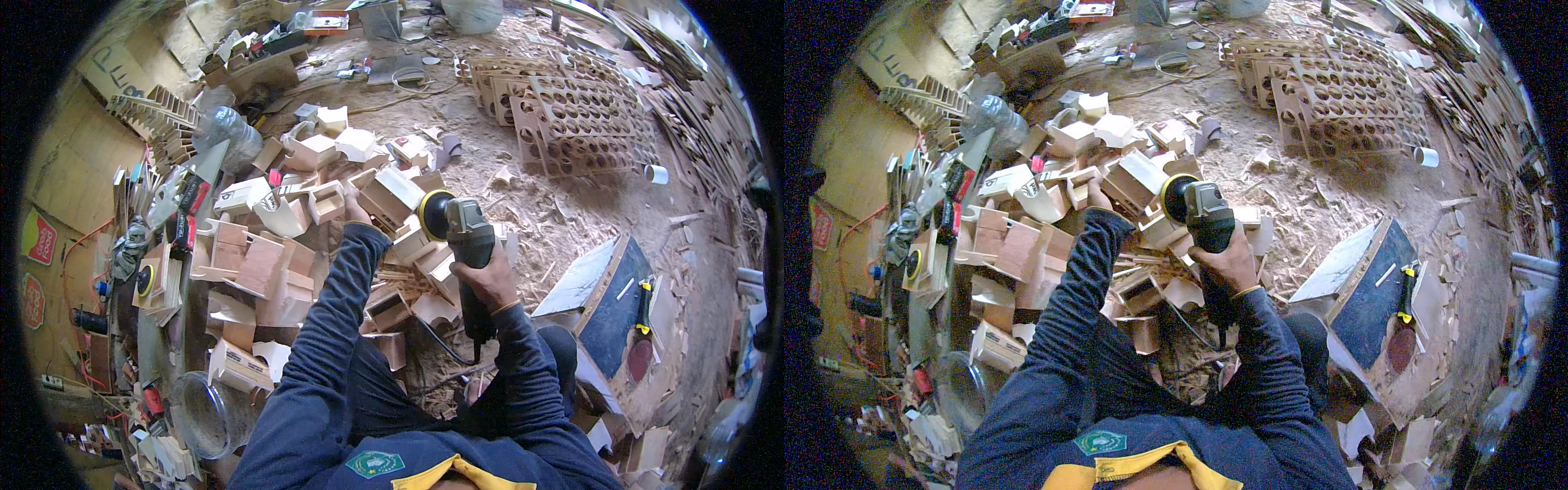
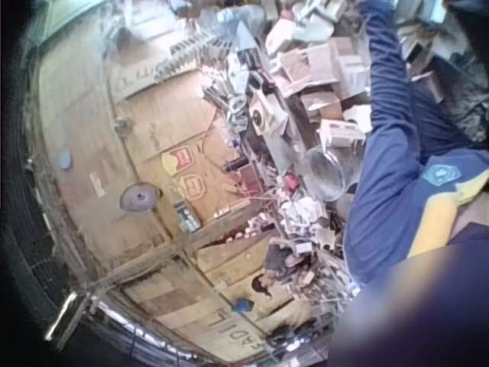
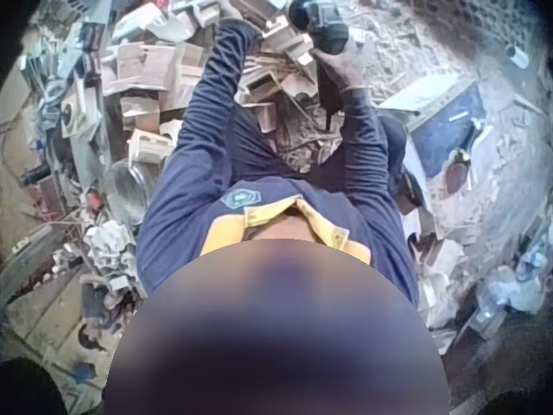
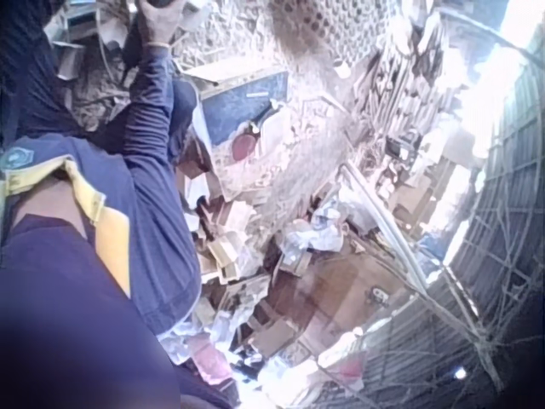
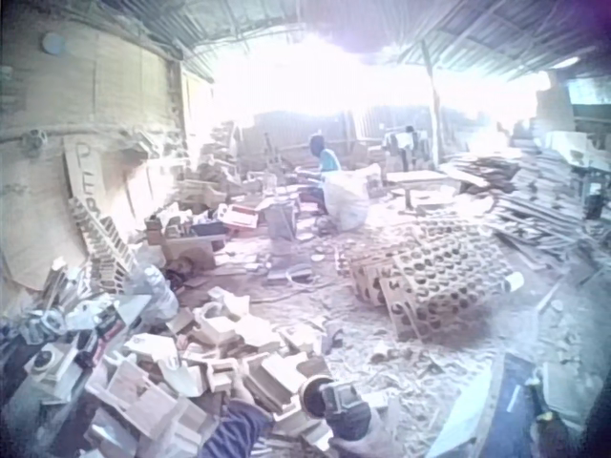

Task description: The person uses an angle grinder with a sanding disc to smooth the surfaces of small wooden pieces. They hold each piece in one hand and move the grinder over the edges and faces, then place the finished piece aside and pick up another.

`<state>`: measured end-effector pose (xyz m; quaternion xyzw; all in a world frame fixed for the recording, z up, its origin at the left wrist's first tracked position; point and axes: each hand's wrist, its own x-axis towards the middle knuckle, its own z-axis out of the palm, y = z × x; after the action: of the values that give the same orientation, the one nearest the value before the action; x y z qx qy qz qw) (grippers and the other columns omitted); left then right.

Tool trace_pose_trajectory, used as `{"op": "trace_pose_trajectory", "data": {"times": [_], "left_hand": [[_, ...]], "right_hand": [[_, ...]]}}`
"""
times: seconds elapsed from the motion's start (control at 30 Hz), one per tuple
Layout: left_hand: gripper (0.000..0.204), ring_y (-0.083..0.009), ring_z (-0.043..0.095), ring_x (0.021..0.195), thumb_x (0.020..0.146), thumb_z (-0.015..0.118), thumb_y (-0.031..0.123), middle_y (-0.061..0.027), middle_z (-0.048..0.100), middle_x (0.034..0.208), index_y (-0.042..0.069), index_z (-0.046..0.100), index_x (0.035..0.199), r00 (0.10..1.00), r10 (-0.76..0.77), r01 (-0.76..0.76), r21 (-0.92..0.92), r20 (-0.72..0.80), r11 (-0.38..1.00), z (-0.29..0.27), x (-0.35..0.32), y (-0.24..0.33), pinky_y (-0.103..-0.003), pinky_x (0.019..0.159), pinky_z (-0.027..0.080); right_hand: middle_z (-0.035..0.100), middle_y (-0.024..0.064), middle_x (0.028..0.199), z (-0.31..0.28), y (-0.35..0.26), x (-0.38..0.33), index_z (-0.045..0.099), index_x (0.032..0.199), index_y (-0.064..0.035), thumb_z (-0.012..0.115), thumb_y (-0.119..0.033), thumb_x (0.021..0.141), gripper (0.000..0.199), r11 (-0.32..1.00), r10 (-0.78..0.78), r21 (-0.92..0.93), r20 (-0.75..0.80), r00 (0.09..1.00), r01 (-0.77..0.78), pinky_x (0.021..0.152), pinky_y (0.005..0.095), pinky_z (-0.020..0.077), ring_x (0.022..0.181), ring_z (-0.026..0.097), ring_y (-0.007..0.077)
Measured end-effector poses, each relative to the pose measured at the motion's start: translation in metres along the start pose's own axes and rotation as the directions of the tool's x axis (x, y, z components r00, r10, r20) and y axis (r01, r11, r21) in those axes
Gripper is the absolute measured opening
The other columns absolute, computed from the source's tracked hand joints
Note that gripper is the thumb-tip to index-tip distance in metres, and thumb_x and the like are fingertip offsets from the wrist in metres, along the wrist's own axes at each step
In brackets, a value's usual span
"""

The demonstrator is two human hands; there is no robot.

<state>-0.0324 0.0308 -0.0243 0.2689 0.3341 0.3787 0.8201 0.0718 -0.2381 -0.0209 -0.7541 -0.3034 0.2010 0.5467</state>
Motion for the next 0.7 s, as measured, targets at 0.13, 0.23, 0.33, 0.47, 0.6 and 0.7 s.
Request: {"op": "trace_pose_trajectory", "data": {"times": [0.13, 0.23, 0.33, 0.47, 0.6, 0.7], "left_hand": [[0.053, -0.0312, 0.07, 0.096, 0.095, 0.045, 0.048, -0.0141, 0.069, 0.112, 0.006, 0.06, 0.123, 1.0, 0.021, -0.016, 0.194, -0.022, 0.981, 0.015, -0.03, -0.005, -0.049, 0.086, 0.059], [0.05, -0.0297, 0.071, 0.09, 0.095, 0.046, 0.045, -0.0131, 0.07, 0.105, 0.004, 0.063, 0.119, 0.998, -0.042, 0.051, 0.182, -0.053, 0.982, 0.028, -0.046, -0.013, -0.046, 0.084, 0.059], [0.047, -0.0296, 0.071, 0.087, 0.096, 0.046, 0.042, -0.0126, 0.072, 0.099, 0.003, 0.066, 0.113, 0.993, -0.115, 0.11, 0.217, 0.01, 0.97, 0.03, -0.055, -0.022, -0.044, 0.083, 0.06], [0.045, -0.0273, 0.071, 0.083, 0.096, 0.047, 0.042, -0.0107, 0.072, 0.095, 0.004, 0.068, 0.108, 0.977, -0.176, 0.14, 0.254, 0.123, 0.957, 0.025, -0.059, -0.033, -0.042, 0.082, 0.06], [0.044, -0.0254, 0.07, 0.084, 0.095, 0.05, 0.045, -0.0089, 0.071, 0.093, 0.007, 0.068, 0.108, 0.978, -0.178, 0.141, 0.286, 0.107, 0.948, 0.025, -0.059, -0.036, -0.042, 0.082, 0.06], [0.047, -0.0277, 0.069, 0.09, 0.096, 0.048, 0.048, -0.0102, 0.068, 0.1, 0.008, 0.064, 0.115, 0.996, -0.089, 0.082, 0.243, 0.018, 0.967, 0.028, -0.053, -0.028, -0.045, 0.083, 0.06]], "right_hand": [[0.068, 0.0089, 0.104, 0.006, -0.003, 0.001, 0.06, 0.12, -0.0028, 0.083, -0.023, 0.07, 0.06, 0.998, 0.047, -0.032, 0.001, 0.999, -0.047, 0.084, 0.034, 0.0533, 0.092, 0.065, 0.0193], [0.068, 0.0094, 0.104, 0.004, -0.009, 0.002, 0.059, 0.12, -0.0023, 0.083, -0.024, 0.07, 0.06, 0.998, 0.056, -0.013, -0.003, 0.998, -0.056, 0.085, 0.034, 0.0533, 0.092, 0.065, 0.0199], [0.068, 0.0098, 0.104, 0.002, -0.013, 0.004, 0.059, 0.119, -0.002, 0.083, -0.025, 0.07, 0.059, 0.999, 0.035, 0.034, -0.02, 0.999, -0.034, 0.084, 0.0339, 0.0534, 0.092, 0.065, 0.0202], [0.069, 0.0098, 0.101, 0.003, -0.01, 0.012, 0.06, 0.117, -0.0019, 0.083, -0.025, 0.07, 0.057, 1.0, -0.005, 0.024, -0.057, 0.998, 0.006, 0.083, 0.034, 0.0538, 0.09, 0.065, 0.0201], [0.071, 0.022, 0.104, 0.004, 0.003, 0.019, 0.054, 0.125, -0.0039, 0.091, -0.042, 0.062, 0.082, 1.0, 0.029, -0.001, -0.036, 0.999, -0.029, 0.087, 0.0442, 0.0551, 0.099, 0.071, 0.0363], [0.071, 0.0224, 0.105, -0.001, 0.013, 0.014, 0.054, 0.127, -0.0047, 0.091, -0.043, 0.062, 0.084, 0.996, 0.083, -0.034, -0.02, 0.996, -0.084, 0.086, 0.045, 0.0556, 0.098, 0.071, 0.0376]]}}
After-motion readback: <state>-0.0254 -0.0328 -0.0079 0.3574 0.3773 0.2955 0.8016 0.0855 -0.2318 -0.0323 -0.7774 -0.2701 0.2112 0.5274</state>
